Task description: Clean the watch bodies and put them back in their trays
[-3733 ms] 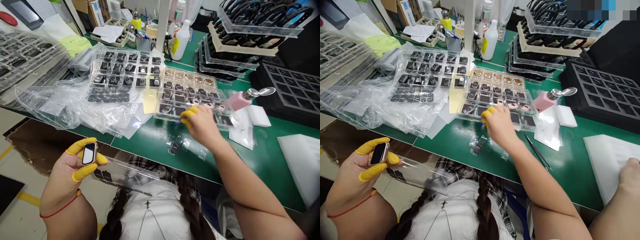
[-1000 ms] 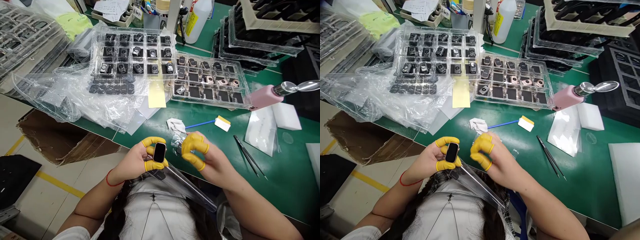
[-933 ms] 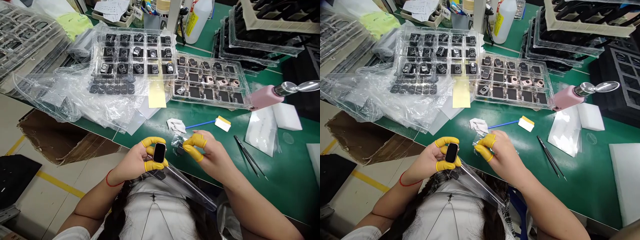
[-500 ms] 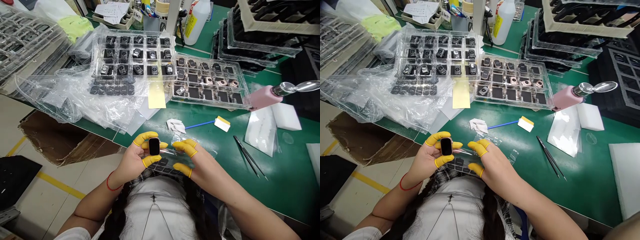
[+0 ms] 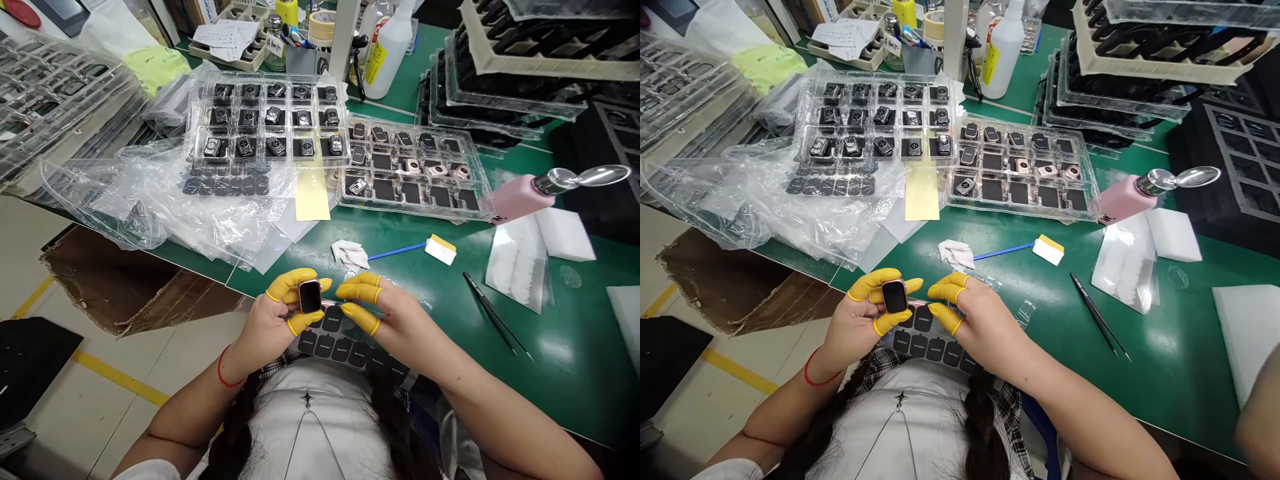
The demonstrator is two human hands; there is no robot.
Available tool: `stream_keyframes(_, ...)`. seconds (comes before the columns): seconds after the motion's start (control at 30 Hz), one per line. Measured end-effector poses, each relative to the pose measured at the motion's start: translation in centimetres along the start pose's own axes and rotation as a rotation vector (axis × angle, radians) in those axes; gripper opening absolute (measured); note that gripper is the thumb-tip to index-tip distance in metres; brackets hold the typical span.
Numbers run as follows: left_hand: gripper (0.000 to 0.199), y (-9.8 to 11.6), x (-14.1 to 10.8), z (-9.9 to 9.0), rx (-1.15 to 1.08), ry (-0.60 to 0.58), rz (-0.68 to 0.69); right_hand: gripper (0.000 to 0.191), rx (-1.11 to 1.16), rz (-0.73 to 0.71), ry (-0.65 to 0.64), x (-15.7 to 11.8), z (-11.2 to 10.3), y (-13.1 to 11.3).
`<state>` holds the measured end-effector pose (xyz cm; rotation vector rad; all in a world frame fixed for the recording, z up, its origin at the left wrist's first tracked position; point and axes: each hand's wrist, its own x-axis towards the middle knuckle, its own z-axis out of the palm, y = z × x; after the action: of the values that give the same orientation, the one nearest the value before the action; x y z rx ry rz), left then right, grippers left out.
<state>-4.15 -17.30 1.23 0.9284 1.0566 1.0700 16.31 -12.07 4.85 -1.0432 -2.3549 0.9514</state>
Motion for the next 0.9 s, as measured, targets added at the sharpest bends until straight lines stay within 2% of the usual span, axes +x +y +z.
stream_keyframes(0.2,0.054,0.9,0.5,0.3,-0.110,0.012,-0.112,0.009,-0.064,-0.077,0.038,0.0,0.9,-0.6)
stream_keyframes(0.3,0.057,1.0,0.8,0.2,-0.082,0.037,-0.168,0.010,0.068,-0.081,0.050,-0.2,0.0,-1.3)
stream_keyframes(0.37,0.059,0.9,0.9,0.1,-0.051,0.011,-0.211,0.008,0.218,-0.018,0.093,-0.1,-0.9,-1.5)
stream_keyframes(0.47,0.060,0.8,0.8,0.0,-0.050,-0.105,-0.241,0.011,0.388,0.154,0.123,0.9,-1.6,-1.3)
stream_keyframes(0.57,0.059,0.9,0.6,0.2,-0.063,-0.192,-0.250,0.020,0.542,0.312,0.028,2.1,-1.2,-0.8)
stream_keyframes(0.63,0.059,1.1,0.5,0.4,-0.057,-0.216,-0.255,0.023,0.625,0.363,-0.021,2.6,-0.8,-0.6)
stream_keyframes(0.7,0.058,1.2,0.5,0.5,-0.047,-0.212,-0.260,0.023,0.668,0.337,-0.037,2.6,-0.8,-0.7)
stream_keyframes(0.77,0.058,1.3,0.4,0.4,-0.057,-0.191,-0.263,0.020,0.681,0.249,-0.084,2.3,-1.2,-0.9)
stream_keyframes(0.9,0.056,1.2,0.3,0.3,-0.123,-0.174,-0.250,0.016,0.596,0.021,-0.309,1.3,-2.2,-1.4)
